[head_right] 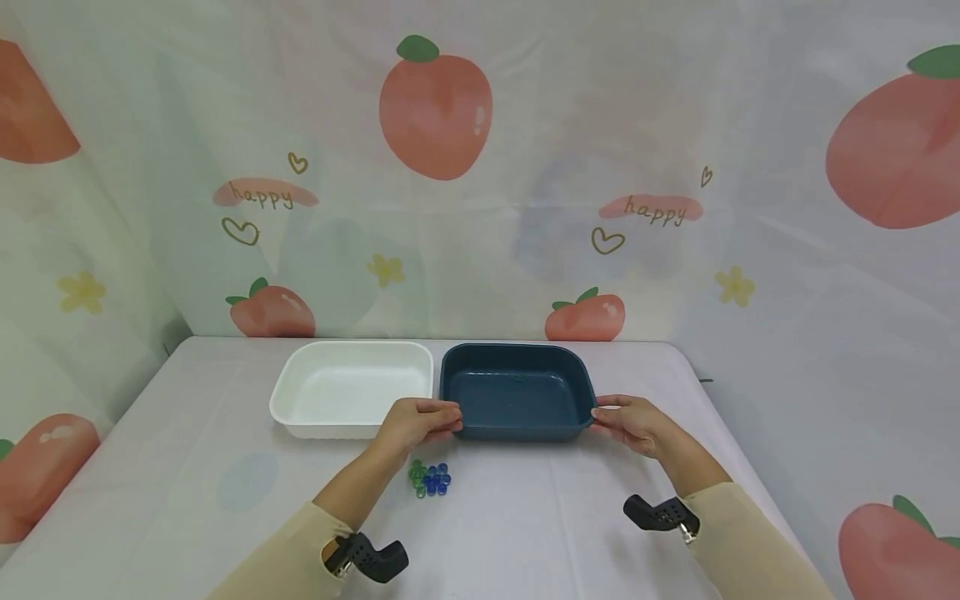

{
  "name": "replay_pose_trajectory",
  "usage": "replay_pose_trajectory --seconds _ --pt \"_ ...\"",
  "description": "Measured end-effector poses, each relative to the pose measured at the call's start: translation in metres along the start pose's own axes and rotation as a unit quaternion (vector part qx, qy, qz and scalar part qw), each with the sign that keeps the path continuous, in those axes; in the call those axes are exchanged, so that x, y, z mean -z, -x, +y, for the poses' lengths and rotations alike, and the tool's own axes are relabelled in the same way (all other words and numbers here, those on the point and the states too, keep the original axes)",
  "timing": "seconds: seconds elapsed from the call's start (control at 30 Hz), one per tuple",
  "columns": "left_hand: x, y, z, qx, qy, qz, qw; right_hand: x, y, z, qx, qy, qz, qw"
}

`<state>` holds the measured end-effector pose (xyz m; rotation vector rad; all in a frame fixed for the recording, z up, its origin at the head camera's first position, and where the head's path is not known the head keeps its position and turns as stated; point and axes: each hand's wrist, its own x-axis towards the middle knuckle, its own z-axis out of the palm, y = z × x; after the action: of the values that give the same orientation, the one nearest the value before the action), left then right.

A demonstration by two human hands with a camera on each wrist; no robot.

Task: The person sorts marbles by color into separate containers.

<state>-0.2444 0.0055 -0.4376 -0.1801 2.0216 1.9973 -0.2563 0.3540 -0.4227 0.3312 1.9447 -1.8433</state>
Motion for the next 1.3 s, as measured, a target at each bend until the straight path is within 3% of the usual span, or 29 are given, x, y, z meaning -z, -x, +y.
replay_pose_trajectory --seconds 0.33,0.57,1.0,1.3 --pt "0.008 0.010 -0.006 -0.020 0.018 -0.025 0.9993 0.000 0.001 -0.002 -0.002 -0.005 0.001 1.000" --pt "0.021 0.017 -0.015 -0.020 -0.020 -0.028 0.9992 0.001 0.001 -0.003 0.004 -0.006 -0.017 1.000" --pt "0.055 0.030 -0.035 -0.016 -0.047 0.000 0.9988 -0.001 0.000 -0.003 0.001 -0.020 -0.017 1.000" --pt "0.065 0.032 -0.052 -0.017 -0.067 0.022 0.9974 0.000 0.004 -0.002 0.002 -0.016 -0.022 1.000"
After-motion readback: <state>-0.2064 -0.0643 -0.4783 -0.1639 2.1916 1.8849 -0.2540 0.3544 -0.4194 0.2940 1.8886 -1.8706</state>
